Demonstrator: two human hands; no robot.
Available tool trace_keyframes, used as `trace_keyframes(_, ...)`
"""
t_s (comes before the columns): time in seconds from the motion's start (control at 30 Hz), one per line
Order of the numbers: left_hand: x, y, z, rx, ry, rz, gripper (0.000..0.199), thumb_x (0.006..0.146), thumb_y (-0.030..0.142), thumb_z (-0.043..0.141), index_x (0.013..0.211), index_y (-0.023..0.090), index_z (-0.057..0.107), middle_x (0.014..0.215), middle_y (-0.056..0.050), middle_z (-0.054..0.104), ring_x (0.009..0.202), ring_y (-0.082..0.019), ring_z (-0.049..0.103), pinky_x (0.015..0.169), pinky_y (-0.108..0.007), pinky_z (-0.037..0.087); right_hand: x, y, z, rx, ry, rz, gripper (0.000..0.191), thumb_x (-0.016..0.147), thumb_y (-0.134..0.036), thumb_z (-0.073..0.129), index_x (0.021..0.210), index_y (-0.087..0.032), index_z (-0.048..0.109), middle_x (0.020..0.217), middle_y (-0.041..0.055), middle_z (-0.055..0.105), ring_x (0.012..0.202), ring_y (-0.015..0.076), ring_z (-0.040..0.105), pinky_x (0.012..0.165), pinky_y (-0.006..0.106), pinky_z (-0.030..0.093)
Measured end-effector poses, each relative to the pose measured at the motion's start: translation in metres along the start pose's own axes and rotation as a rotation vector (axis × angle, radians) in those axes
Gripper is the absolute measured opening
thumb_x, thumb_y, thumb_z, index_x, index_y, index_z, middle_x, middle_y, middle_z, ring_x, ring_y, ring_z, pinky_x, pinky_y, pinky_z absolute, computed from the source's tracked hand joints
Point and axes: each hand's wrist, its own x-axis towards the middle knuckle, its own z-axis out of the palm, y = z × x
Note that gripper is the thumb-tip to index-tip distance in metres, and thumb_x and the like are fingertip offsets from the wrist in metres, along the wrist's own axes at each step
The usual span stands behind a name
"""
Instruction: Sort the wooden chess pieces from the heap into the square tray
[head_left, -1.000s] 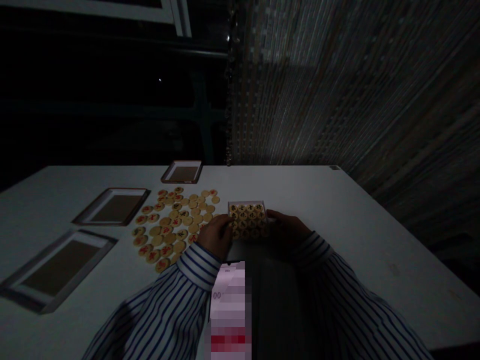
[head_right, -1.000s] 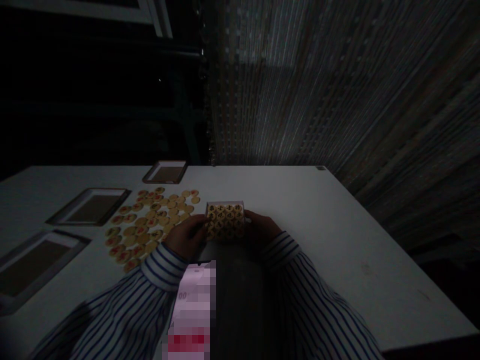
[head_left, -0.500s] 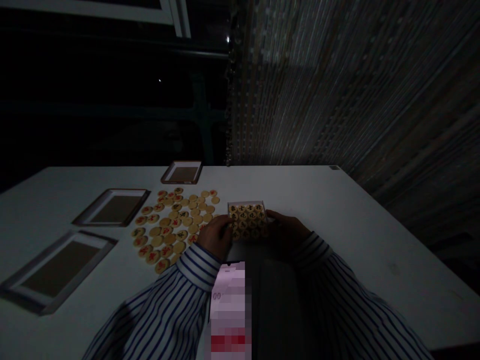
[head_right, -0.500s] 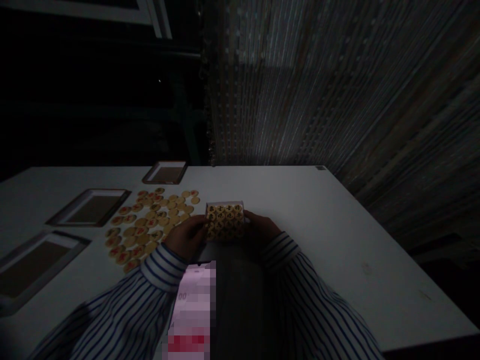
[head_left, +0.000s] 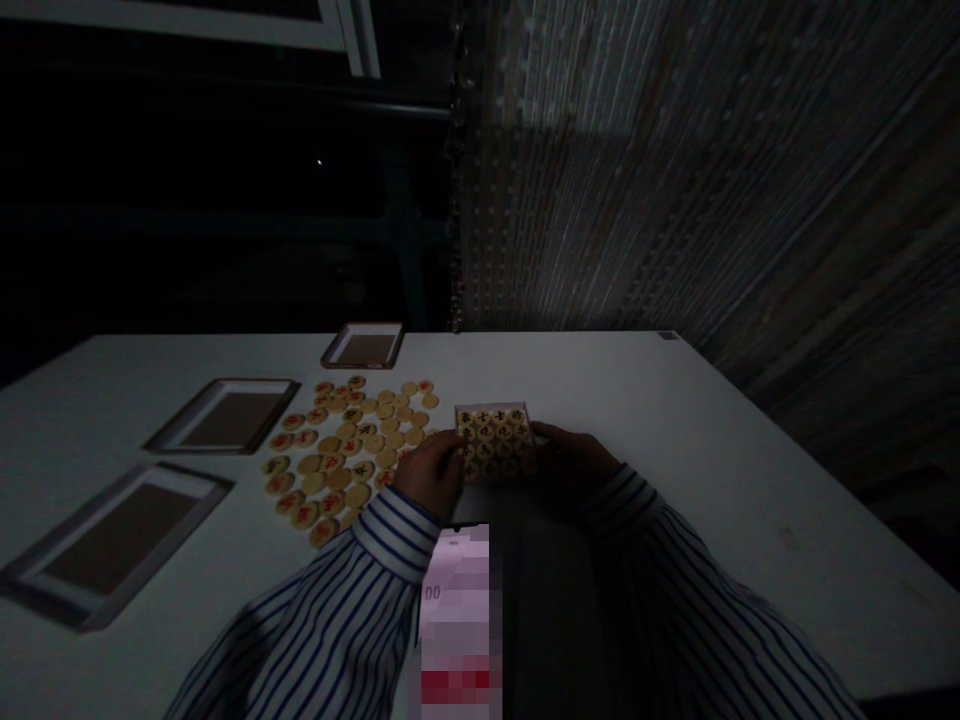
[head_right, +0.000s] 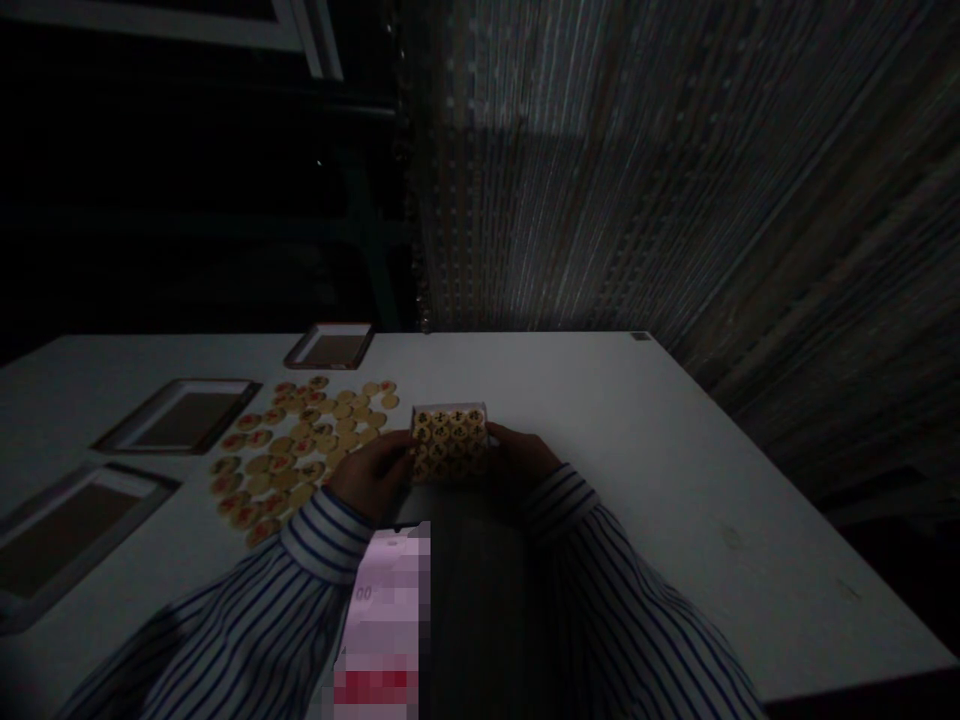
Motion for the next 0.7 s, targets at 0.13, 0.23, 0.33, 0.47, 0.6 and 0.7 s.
trace_keyframes(0.13, 0.001, 0.003, -0.001, -0.002, 0.008, 0.001, 0.025, 0.07, 0.016, 0.045, 0.091, 0.017, 0.061, 0.099, -0.008, 0.064, 0.093, -0.02, 0.058, 0.084, -0.036, 0.047, 0.003, 0.007, -0.001, -0.094, 0.062, -0.039, 0.04, 0.072, -0.017, 0.043, 0.11, -0.019, 0.054, 0.084, 0.0031, 0.067, 0.067, 0.0144, 0.063, 0.061, 0.025, 0.05)
trace_keyframes(0.23, 0.001, 0.006, -0.004, -0.005, 0.052, -0.02, 0.025, 0.072, 0.019, 0.046, 0.091, 0.016, 0.061, 0.098, -0.008, 0.063, 0.093, -0.019, 0.058, 0.084, -0.036, 0.046, 0.005, 0.01, -0.003, -0.187, 0.217, -0.065, 0.035, 0.074, -0.021, 0.042, 0.105, -0.014, 0.056, 0.093, 0.009, 0.065, 0.074, 0.0159, 0.062, 0.066, 0.027, 0.049)
trace_keyframes(0.33, 0.002, 0.007, -0.01, -0.042, 0.185, -0.042, 0.023, 0.074, 0.026, 0.047, 0.09, 0.016, 0.062, 0.098, -0.008, 0.063, 0.093, -0.019, 0.058, 0.085, -0.035, 0.046, 0.005, 0.008, -0.008, -0.201, 0.326, -0.061, 0.03, 0.078, -0.026, 0.041, 0.098, -0.014, 0.059, 0.082, 0.0075, 0.066, 0.069, 0.0148, 0.061, 0.064, 0.026, 0.048)
trace_keyframes(0.47, 0.003, 0.008, -0.02, -0.141, 0.33, -0.097, 0.024, 0.074, 0.031, 0.05, 0.09, 0.017, 0.061, 0.095, -0.007, 0.064, 0.089, -0.018, 0.059, 0.081, -0.033, 0.048, 0.003, 0.0, -0.013, -0.133, 0.391, -0.03, 0.025, 0.079, -0.029, 0.041, 0.089, -0.016, 0.06, 0.072, 0.0038, 0.065, 0.063, 0.0132, 0.059, 0.06, 0.023, 0.045)
trace_keyframes(0.6, 0.003, 0.012, -0.031, -0.213, 0.458, -0.168, 0.025, 0.073, 0.034, 0.051, 0.089, 0.017, 0.062, 0.091, -0.006, 0.065, 0.083, -0.017, 0.061, 0.075, -0.031, 0.05, 0.003, -0.004, -0.015, -0.103, 0.43, 0.026, 0.024, 0.079, -0.031, 0.041, 0.083, -0.017, 0.06, 0.065, 0.0022, 0.064, 0.057, 0.0126, 0.058, 0.056, 0.022, 0.043)
trace_keyframes(0.7, 0.004, 0.014, -0.039, -0.228, 0.526, -0.198, 0.026, 0.073, 0.035, 0.052, 0.088, 0.016, 0.063, 0.089, -0.006, 0.065, 0.083, -0.017, 0.061, 0.075, -0.03, 0.05, 0.003, -0.003, -0.015, -0.112, 0.418, 0.046, 0.024, 0.079, -0.033, 0.041, 0.081, -0.018, 0.06, 0.064, 0.0018, 0.064, 0.057, 0.0128, 0.057, 0.055, 0.022, 0.042)
